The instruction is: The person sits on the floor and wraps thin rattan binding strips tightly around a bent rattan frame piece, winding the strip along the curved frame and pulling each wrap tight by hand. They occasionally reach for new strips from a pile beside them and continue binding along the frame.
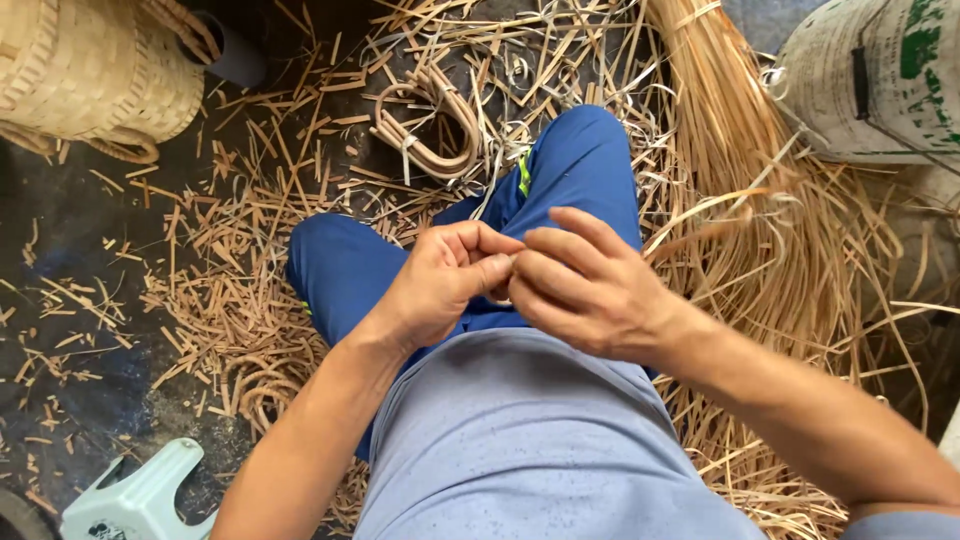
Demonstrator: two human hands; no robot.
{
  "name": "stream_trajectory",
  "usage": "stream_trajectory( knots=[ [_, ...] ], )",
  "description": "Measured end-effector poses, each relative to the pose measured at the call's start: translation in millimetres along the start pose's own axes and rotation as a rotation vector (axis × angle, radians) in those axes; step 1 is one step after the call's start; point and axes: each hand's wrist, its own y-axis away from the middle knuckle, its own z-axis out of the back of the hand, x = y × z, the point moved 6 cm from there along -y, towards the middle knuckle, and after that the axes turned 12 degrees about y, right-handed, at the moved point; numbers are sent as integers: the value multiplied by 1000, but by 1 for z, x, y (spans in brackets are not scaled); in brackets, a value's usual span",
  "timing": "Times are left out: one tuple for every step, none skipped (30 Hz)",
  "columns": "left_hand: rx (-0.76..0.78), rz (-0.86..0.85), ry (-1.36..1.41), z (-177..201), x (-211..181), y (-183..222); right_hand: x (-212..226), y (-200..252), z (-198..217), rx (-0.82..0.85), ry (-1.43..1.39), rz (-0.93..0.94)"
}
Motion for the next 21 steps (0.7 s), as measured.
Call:
stream_trajectory(
  knots=[
    [21, 26, 10, -3, 2, 3, -4, 2, -6, 36, -112, -9],
    [45, 53, 22, -6, 5, 6, -7, 5, -12, 75, -222, -19],
    [43, 56, 23, -12, 4, 12, -6, 8, -17, 76, -225, -20],
    [70, 24, -52, -20, 0, 13, -15, 12, -25, 140, -366, -149],
    [95, -8, -127, -29, -4, 15, -24, 17, -35, 203, -507, -279],
    [95, -6, -121, -32, -2, 18, -24, 19, -40, 208, -508, -280],
    [32, -28, -138, -31, -2, 22, -32, 28, -56, 325, -726, -510],
    [-29, -53, -162, -28, -3, 25, -35, 39, -74, 435, -938, -741],
    [-27, -54, -163, -29, -3, 27, -37, 34, -74, 433, -936, -741],
    [-64, -87, -218, -30, -5, 31, -37, 37, -83, 576, -1086, -924],
    [-101, -120, -272, -31, -9, 34, -34, 41, -90, 722, -1232, -1107],
    [-105, -116, -274, -31, -9, 36, -32, 45, -95, 722, -1237, -1108],
    [-77, -160, -215, -34, -11, 38, -27, 52, -101, 778, -1306, -1149],
    [-43, -210, -159, -37, -16, 37, -26, 57, -107, 830, -1368, -1185],
    [-42, -214, -163, -36, -17, 37, -29, 60, -113, 825, -1367, -1181],
    [-39, -268, -296, -38, -17, 41, -25, 66, -119, 858, -1447, -1185],
    [-35, -321, -429, -41, -17, 45, -21, 73, -123, 889, -1528, -1188],
    [-32, -323, -430, -42, -19, 44, -28, 74, -121, 886, -1525, -1188],
    [-45, -399, -561, -45, -25, 44, -33, 75, -119, 929, -1500, -1150],
    [-58, -478, -691, -49, -33, 44, -40, 75, -116, 972, -1472, -1111],
    [-54, -482, -691, -48, -37, 41, -51, 80, -109, 968, -1467, -1111]
  ],
)
